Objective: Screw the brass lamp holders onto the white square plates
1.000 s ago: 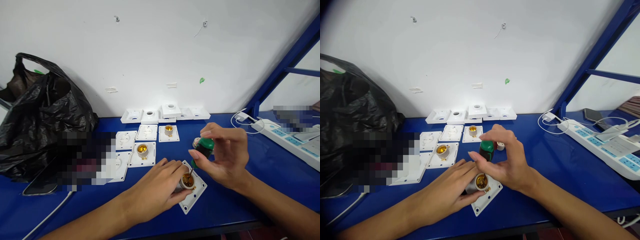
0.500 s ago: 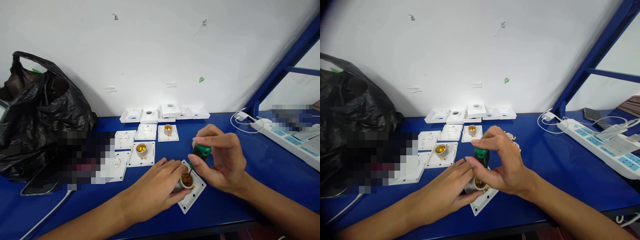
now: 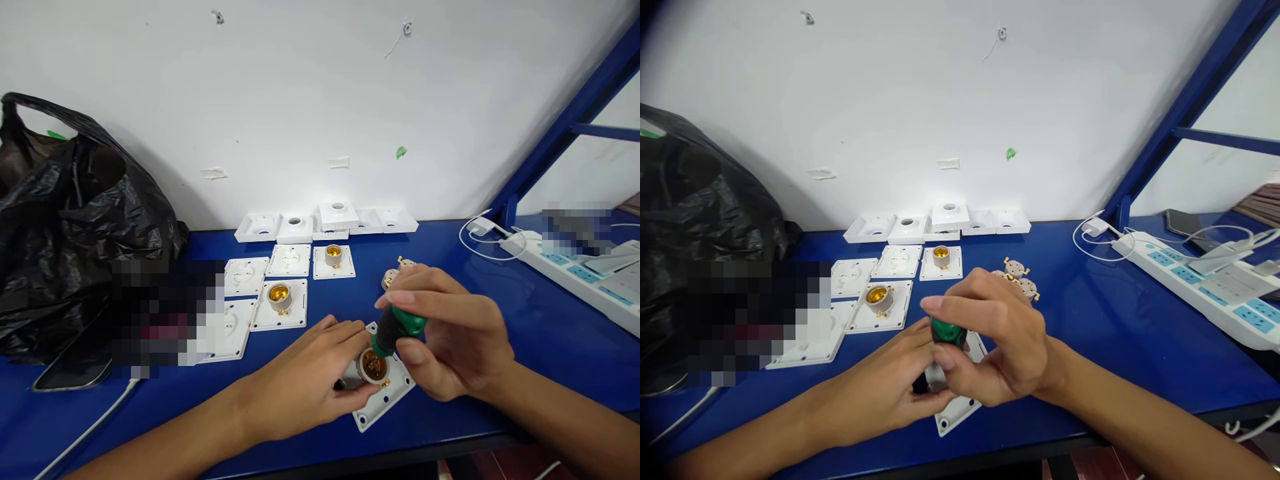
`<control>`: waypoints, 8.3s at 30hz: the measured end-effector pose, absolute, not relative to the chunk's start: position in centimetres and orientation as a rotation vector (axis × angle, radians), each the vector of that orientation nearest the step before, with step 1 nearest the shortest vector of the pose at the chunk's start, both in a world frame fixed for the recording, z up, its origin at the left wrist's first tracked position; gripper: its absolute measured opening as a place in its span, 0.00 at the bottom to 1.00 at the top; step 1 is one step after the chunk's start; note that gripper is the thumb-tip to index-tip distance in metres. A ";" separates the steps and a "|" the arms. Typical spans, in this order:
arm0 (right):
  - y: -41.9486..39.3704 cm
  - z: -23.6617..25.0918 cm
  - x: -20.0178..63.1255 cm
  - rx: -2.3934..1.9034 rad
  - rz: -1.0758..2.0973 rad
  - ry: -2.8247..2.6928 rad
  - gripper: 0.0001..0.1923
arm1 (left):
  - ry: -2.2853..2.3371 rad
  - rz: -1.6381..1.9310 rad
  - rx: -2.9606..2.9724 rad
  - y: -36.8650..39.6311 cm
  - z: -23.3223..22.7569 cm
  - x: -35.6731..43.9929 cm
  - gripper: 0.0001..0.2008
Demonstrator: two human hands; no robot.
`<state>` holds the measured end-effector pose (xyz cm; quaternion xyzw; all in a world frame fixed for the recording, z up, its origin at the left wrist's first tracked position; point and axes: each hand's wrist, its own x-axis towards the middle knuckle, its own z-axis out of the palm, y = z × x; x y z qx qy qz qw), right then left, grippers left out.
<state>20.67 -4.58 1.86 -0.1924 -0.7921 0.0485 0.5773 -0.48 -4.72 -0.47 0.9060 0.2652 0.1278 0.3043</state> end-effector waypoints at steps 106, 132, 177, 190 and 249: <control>-5.2 2.3 19.4 -0.489 0.054 -1.896 0.16 | 0.730 0.251 2.202 -4.6 0.2 -0.4 0.09; -4.8 2.1 19.3 -0.384 0.056 -1.962 0.12 | 0.696 0.251 2.213 -4.6 0.4 -0.4 0.14; -3.6 2.1 20.4 -0.393 0.593 -1.989 0.25 | 0.774 0.388 2.298 -3.0 -0.8 -0.9 0.14; -3.2 1.7 20.5 -0.380 0.362 -2.050 0.24 | 0.797 0.389 2.383 -3.2 -0.9 -0.9 0.13; -3.2 0.9 20.3 -0.449 0.279 -1.939 0.25 | 0.761 0.445 2.442 -3.0 -1.4 -1.0 0.13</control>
